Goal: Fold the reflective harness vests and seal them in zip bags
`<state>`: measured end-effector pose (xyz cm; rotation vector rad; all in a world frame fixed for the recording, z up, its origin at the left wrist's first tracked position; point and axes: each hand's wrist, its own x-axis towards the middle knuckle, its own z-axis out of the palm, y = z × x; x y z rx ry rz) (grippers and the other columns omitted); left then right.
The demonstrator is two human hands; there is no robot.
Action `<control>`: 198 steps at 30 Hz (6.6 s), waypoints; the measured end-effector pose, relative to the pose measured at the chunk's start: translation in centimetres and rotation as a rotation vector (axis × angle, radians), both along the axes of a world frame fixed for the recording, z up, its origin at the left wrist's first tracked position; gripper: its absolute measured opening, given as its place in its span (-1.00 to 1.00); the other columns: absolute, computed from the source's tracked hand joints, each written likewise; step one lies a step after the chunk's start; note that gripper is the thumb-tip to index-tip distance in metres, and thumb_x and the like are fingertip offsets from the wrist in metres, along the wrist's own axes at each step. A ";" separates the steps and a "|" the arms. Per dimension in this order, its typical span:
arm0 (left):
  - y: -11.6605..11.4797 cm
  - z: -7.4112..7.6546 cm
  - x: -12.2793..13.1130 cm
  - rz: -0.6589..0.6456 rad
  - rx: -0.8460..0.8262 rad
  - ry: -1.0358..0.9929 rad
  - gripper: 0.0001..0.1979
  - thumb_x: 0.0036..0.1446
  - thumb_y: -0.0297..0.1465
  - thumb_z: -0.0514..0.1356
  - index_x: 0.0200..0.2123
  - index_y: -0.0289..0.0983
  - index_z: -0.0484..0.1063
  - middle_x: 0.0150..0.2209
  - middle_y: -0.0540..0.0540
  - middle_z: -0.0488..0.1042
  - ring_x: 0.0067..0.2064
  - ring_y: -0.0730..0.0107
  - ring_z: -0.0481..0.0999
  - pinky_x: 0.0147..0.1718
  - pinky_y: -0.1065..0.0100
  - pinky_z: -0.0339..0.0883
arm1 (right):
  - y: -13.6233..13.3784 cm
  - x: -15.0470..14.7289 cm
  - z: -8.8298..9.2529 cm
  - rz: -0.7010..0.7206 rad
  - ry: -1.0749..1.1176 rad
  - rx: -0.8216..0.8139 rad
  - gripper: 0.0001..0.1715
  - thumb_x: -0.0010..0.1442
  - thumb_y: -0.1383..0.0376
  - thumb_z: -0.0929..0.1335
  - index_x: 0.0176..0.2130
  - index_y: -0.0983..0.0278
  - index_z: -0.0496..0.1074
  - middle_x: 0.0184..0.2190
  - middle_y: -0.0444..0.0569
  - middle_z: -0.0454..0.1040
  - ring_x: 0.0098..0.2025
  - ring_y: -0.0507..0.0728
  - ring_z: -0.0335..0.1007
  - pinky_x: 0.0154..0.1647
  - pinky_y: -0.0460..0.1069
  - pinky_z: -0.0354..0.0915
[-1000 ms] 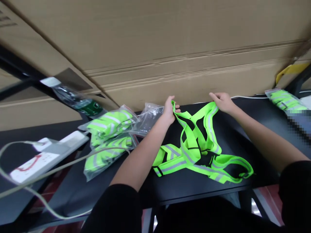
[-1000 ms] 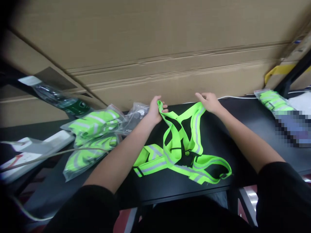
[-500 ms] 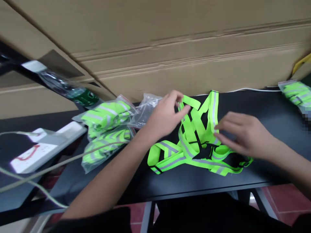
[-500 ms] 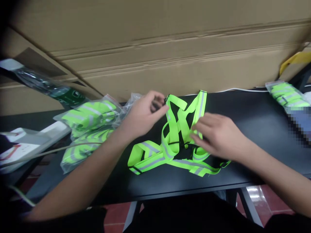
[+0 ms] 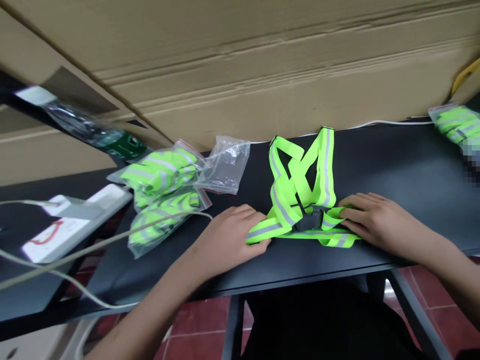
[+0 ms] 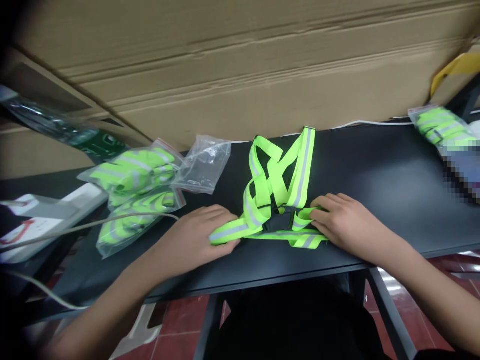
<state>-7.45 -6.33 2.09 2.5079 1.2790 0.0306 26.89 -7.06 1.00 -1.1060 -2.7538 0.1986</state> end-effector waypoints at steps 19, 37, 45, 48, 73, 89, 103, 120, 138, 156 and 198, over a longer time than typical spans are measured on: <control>-1.4 -0.9 -3.1 -0.144 0.151 -0.237 -0.67 0.19 -0.47 0.08 -0.02 -0.20 0.51 -0.31 -0.04 0.56 -0.30 0.34 0.55 -0.29 0.37 0.38 | -2.3 2.0 -2.0 0.077 0.074 0.196 -0.78 0.34 0.44 0.28 -0.13 0.26 0.50 -0.19 0.02 0.57 -0.09 0.18 0.44 0.06 0.16 0.27; -0.1 -3.7 -5.5 0.218 0.017 -0.521 -0.77 0.31 -0.41 0.01 -0.05 -0.17 0.42 -0.08 -0.10 0.47 -0.07 0.26 0.51 -0.09 0.28 0.39 | -2.7 6.3 -2.1 -0.177 -0.129 0.529 -0.94 0.26 0.32 0.40 -0.29 0.26 0.49 0.06 0.14 0.54 -0.05 0.30 0.49 -0.14 0.15 0.29; -1.5 -3.9 -4.3 0.198 0.109 -0.263 -0.60 0.32 -0.28 0.14 0.19 -0.18 0.24 0.08 -0.19 0.39 0.10 0.11 0.45 0.05 0.12 0.35 | -2.8 6.3 -0.7 -0.079 0.150 0.305 -0.77 0.14 0.16 0.49 -0.35 0.25 0.47 0.26 0.29 0.33 0.08 0.52 0.44 -0.11 0.32 0.39; -1.4 -4.2 -3.7 0.210 0.150 -0.236 -0.57 0.31 -0.25 0.16 0.19 -0.19 0.23 0.05 -0.19 0.42 0.05 0.10 0.48 0.00 0.13 0.39 | -2.3 5.9 -0.5 -0.194 0.249 0.412 -0.85 0.11 0.28 0.51 -0.36 0.23 0.47 0.18 0.21 0.44 0.01 0.43 0.50 -0.11 0.28 0.43; -2.4 -2.4 3.7 -0.137 0.496 -0.458 -0.80 0.22 -0.63 0.09 -0.33 -0.22 0.38 -0.48 -0.01 0.44 -0.37 0.35 0.46 -0.37 0.30 0.39 | -4.9 -7.2 -2.2 -0.131 0.225 0.329 -0.59 0.21 0.55 0.33 -0.60 0.24 0.33 -0.68 -0.21 0.26 -0.63 0.00 0.13 -0.56 -0.01 0.03; -3.1 -2.5 3.8 -0.239 0.373 -0.280 -0.61 0.21 -0.51 0.04 0.11 -0.39 0.23 -0.14 -0.24 0.53 -0.19 0.11 0.57 -0.29 0.17 0.51 | -3.6 -7.0 -3.2 -0.132 0.131 0.086 -0.56 0.40 0.29 0.25 0.19 0.40 0.40 0.23 0.26 0.38 0.32 0.39 0.23 0.21 0.34 0.27; -2.7 -1.6 3.9 -0.159 0.111 -0.493 -0.49 0.20 -0.32 0.07 0.20 -0.35 0.22 -0.15 -0.19 0.47 -0.18 0.16 0.48 -0.28 0.19 0.41 | -2.8 -6.7 -2.8 -0.003 0.279 -0.018 -0.55 0.39 0.34 0.27 0.23 0.38 0.33 0.18 0.24 0.43 0.25 0.32 0.34 0.18 0.28 0.38; -2.8 -1.0 4.8 -0.357 0.376 -0.367 -0.76 0.36 -0.47 0.10 -0.41 -0.23 0.38 -0.51 0.06 0.33 -0.48 0.43 0.27 -0.51 0.31 0.04 | -1.3 -5.4 -3.3 -0.057 0.148 -0.002 -0.62 0.32 0.37 0.23 0.06 0.43 0.41 0.26 0.31 0.35 0.35 0.37 0.21 0.33 0.36 0.18; -4.6 -2.6 4.4 -0.244 0.383 -0.254 -0.84 0.32 -0.51 0.08 -0.22 -0.32 0.48 -0.37 -0.08 0.50 -0.26 0.25 0.44 -0.23 0.20 0.25 | -2.9 -2.3 -3.1 -0.010 0.142 -0.053 -0.32 0.38 0.36 0.22 0.41 0.37 0.06 0.42 0.26 0.07 0.46 0.37 -0.05 0.34 0.40 0.18; -3.6 -4.6 5.9 -0.036 0.257 -0.110 -0.56 0.41 -0.33 0.01 0.25 -0.44 0.24 0.17 -0.37 0.37 0.18 -0.06 0.33 0.09 0.00 0.29 | -6.2 -6.1 -3.0 -0.064 0.126 0.056 -0.53 0.38 0.26 0.31 0.22 0.32 0.38 0.28 0.05 0.37 0.39 0.29 0.16 0.35 0.31 0.23; -3.7 -2.5 3.6 -0.305 0.456 -0.366 -0.68 0.23 -0.51 0.21 0.06 -0.32 0.40 0.00 -0.22 0.49 0.14 0.08 0.43 0.10 0.07 0.43 | -0.6 9.4 -1.1 0.085 0.081 0.409 -0.48 0.16 0.39 0.43 0.12 0.15 0.46 0.08 0.09 0.56 -0.03 0.32 0.57 -0.15 0.15 0.43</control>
